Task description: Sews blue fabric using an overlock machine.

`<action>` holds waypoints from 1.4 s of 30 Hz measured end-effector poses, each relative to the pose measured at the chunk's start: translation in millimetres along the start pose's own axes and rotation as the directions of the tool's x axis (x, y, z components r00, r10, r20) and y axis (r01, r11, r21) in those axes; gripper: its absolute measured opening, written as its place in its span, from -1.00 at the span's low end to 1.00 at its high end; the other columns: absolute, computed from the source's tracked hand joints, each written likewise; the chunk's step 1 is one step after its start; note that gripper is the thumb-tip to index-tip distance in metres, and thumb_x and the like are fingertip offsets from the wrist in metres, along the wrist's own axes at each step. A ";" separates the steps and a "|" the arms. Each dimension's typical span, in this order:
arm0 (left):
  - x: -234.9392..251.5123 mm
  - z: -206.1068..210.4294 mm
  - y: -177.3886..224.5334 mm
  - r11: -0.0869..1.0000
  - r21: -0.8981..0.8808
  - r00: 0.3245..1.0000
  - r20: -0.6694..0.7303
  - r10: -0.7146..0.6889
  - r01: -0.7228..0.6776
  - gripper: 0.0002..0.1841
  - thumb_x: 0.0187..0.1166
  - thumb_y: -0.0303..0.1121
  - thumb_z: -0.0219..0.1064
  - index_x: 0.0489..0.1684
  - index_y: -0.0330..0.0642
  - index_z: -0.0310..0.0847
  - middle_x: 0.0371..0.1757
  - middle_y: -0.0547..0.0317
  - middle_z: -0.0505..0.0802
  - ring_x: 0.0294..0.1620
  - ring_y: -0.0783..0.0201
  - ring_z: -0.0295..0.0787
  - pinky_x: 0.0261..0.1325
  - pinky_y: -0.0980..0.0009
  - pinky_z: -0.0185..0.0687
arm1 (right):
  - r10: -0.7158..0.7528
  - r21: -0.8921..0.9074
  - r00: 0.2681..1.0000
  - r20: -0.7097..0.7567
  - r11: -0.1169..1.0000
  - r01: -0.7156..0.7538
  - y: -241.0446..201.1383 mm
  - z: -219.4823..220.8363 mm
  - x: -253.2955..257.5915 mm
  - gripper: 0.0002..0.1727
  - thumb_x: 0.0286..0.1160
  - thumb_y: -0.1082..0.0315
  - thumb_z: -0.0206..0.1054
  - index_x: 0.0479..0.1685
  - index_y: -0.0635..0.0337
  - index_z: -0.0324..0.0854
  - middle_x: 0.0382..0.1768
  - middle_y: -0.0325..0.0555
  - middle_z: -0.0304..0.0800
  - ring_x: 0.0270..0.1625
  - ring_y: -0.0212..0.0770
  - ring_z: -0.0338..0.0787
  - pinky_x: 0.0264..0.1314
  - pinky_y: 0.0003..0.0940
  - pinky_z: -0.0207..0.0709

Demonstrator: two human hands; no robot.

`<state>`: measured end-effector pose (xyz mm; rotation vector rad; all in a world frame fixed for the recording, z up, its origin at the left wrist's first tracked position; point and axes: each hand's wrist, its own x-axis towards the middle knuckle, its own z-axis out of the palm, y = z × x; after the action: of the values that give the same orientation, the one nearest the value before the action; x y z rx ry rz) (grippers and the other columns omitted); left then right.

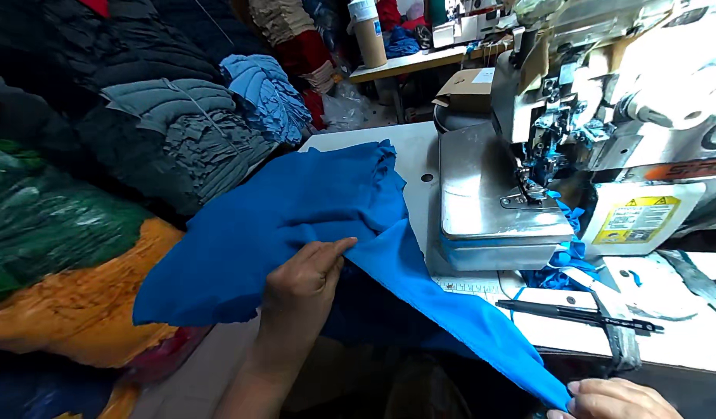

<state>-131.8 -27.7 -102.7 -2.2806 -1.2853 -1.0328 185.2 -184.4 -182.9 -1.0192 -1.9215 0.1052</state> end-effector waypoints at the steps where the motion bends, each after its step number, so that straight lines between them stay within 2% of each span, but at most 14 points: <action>1: 2.1 -6.8 7.8 1.000 0.016 0.998 0.063 -0.019 0.018 -0.76 0.51 -0.59 0.26 -0.04 -0.37 0.87 -0.26 -0.15 0.86 -0.30 0.02 0.83 -0.20 0.24 0.70 | 0.012 -0.019 1.000 0.014 1.000 -0.012 -0.8 1.2 -1.6 -0.88 0.62 0.48 0.33 -0.17 0.20 0.81 -0.21 0.12 0.84 0.10 -0.01 0.76 0.30 -0.27 0.48; 2: 7.7 -16.9 24.3 0.996 -0.014 0.984 0.156 -0.087 0.090 -0.78 0.53 -0.70 0.26 -0.01 -0.52 0.82 -0.16 -0.38 0.86 -0.18 -0.24 0.84 -0.06 -0.01 0.69 | 0.023 -0.048 1.000 0.019 0.999 -0.022 -1.6 3.3 -3.8 -0.85 0.62 0.49 0.31 -0.14 0.17 0.82 -0.20 0.09 0.84 0.10 -0.01 0.77 0.30 -0.25 0.49; 4: 14.7 -26.9 44.1 0.980 -0.020 0.947 0.263 -0.185 0.197 -0.78 0.49 -0.80 0.27 -0.03 -0.61 0.79 -0.04 -0.50 0.84 -0.02 -0.38 0.81 0.13 -0.13 0.62 | 0.027 -0.101 1.000 -0.008 0.995 -0.027 -0.8 10.8 -11.0 -0.79 0.62 0.52 0.27 -0.08 0.09 0.82 -0.19 0.03 0.88 0.08 -0.02 0.84 0.26 -0.21 0.56; 13: -29.2 -16.8 4.9 0.994 0.039 0.989 0.107 -0.105 0.101 -0.74 0.55 -0.64 0.18 -0.03 -0.48 0.82 -0.04 -0.33 0.86 -0.01 -0.22 0.83 0.11 0.01 0.67 | -0.016 -0.054 0.984 -0.179 0.999 0.006 -1.6 23.0 -23.2 -0.86 0.74 0.44 0.14 -0.16 0.13 0.60 -0.10 -0.04 0.80 0.10 -0.11 0.76 0.31 -0.32 0.52; 16: -28.9 -18.7 6.3 0.990 0.034 0.984 0.113 -0.140 0.137 -0.77 0.57 -0.67 0.20 -0.02 -0.56 0.78 -0.05 -0.47 0.83 -0.03 -0.32 0.80 0.09 -0.10 0.62 | -0.015 -0.029 0.990 -0.139 1.000 0.011 -0.1 21.1 -21.9 -0.88 0.74 0.41 0.15 -0.18 0.07 0.56 -0.06 -0.16 0.71 0.23 -0.26 0.67 0.47 -0.45 0.41; 17: -27.2 -18.3 5.8 0.987 0.072 0.983 0.107 -0.150 0.143 -0.77 0.55 -0.65 0.22 -0.02 -0.50 0.81 -0.09 -0.38 0.84 -0.08 -0.24 0.81 0.04 -0.02 0.64 | -0.015 -0.040 0.990 -0.140 0.999 0.009 0.3 21.7 -22.7 -0.88 0.74 0.42 0.15 -0.17 0.08 0.56 -0.07 -0.15 0.72 0.21 -0.24 0.69 0.44 -0.43 0.43; 19: -16.8 -24.5 18.6 0.969 0.074 0.957 0.155 -0.246 0.237 -0.80 0.57 -0.70 0.25 -0.01 -0.59 0.77 -0.06 -0.52 0.82 -0.02 -0.40 0.77 0.13 -0.19 0.56 | -0.011 -0.077 0.986 -0.163 0.997 -0.001 1.8 25.0 -25.6 -0.86 0.72 0.46 0.15 -0.15 0.12 0.62 -0.11 -0.07 0.80 0.10 -0.12 0.77 0.30 -0.34 0.53; 22: -25.8 -20.7 -19.7 0.987 0.124 0.986 0.115 -0.119 0.105 -0.74 0.58 -0.47 0.21 -0.12 -0.40 0.86 -0.21 -0.26 0.86 -0.24 -0.16 0.80 -0.16 -0.04 0.61 | 0.029 -0.096 0.990 -0.137 0.994 -0.043 4.9 26.1 -28.8 -0.84 0.72 0.45 0.17 -0.17 0.09 0.65 -0.11 -0.10 0.83 0.14 -0.17 0.77 0.34 -0.37 0.52; 25: -26.4 -27.4 -32.4 0.982 0.017 0.966 0.177 -0.190 0.190 -0.70 0.61 -0.34 0.22 -0.17 -0.38 0.85 -0.21 -0.13 0.86 -0.23 0.05 0.80 -0.12 0.07 0.65 | 0.065 -0.090 0.996 -0.067 0.993 -0.071 4.3 20.7 -22.5 -0.84 0.70 0.43 0.19 -0.25 0.07 0.63 -0.13 -0.13 0.79 0.20 -0.24 0.71 0.43 -0.45 0.42; 28: -14.2 -38.2 -17.2 0.887 -0.232 0.884 0.353 -0.306 0.400 -0.74 0.50 -0.29 0.31 -0.23 -0.34 0.80 -0.25 0.21 0.83 -0.27 0.54 0.70 -0.15 0.54 0.63 | 0.090 -0.079 0.996 0.019 0.993 -0.088 4.3 7.9 -16.9 -0.88 0.67 0.40 0.27 -0.19 0.09 0.73 -0.08 -0.06 0.87 0.24 -0.16 0.74 0.44 -0.36 0.42; 30: -6.5 -38.5 -0.6 0.819 -0.430 0.891 0.407 -0.200 0.380 -0.83 0.47 -0.39 0.34 -0.28 -0.32 0.79 -0.20 0.34 0.85 -0.14 0.68 0.73 0.00 0.67 0.67 | 0.078 -0.090 0.995 0.066 0.993 -0.072 6.6 -11.3 -10.3 -0.87 0.69 0.31 0.31 -0.06 0.10 0.75 0.03 -0.02 0.86 0.30 -0.12 0.72 0.50 -0.29 0.39; 35: -1.4 -7.1 57.4 0.672 -0.717 0.937 0.335 0.100 0.185 -0.79 0.69 -0.27 0.33 -0.15 -0.18 0.83 0.11 0.29 0.87 0.25 0.66 0.69 0.33 0.64 0.62 | 0.113 -0.438 0.987 -0.114 0.886 -0.152 38.6 -92.9 12.6 -0.71 0.79 0.18 0.17 -0.03 0.12 0.76 0.03 -0.02 0.86 0.25 -0.20 0.78 0.39 -0.31 0.56; 39: -14.8 33.0 106.2 0.519 -0.790 0.938 0.336 -0.079 0.327 -0.83 0.57 -0.40 0.36 -0.27 -0.31 0.85 0.02 0.16 0.91 0.17 0.61 0.77 0.28 0.66 0.65 | 0.239 -0.678 0.964 -0.120 0.689 -0.255 85.7 -138.3 14.7 -0.65 0.55 0.36 0.15 0.04 0.23 0.85 0.13 0.17 0.86 0.25 0.27 0.81 0.24 0.28 0.62; 42: -25.2 57.5 121.0 0.331 -0.839 0.902 0.389 -0.188 0.431 -0.87 0.51 -0.44 0.38 -0.34 -0.25 0.85 0.08 0.19 0.90 0.18 0.56 0.79 0.24 0.62 0.70 | 0.346 -0.727 0.938 -0.009 0.641 -0.244 117.1 -145.5 -2.9 -0.59 0.38 0.50 0.16 0.13 0.26 0.83 0.18 0.22 0.84 0.31 0.40 0.77 0.32 0.46 0.52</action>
<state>-13.8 -74.6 -152.4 -3.0569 -1.4994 -2.1320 367.8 -156.3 -155.3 -1.9044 -1.9183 -0.4584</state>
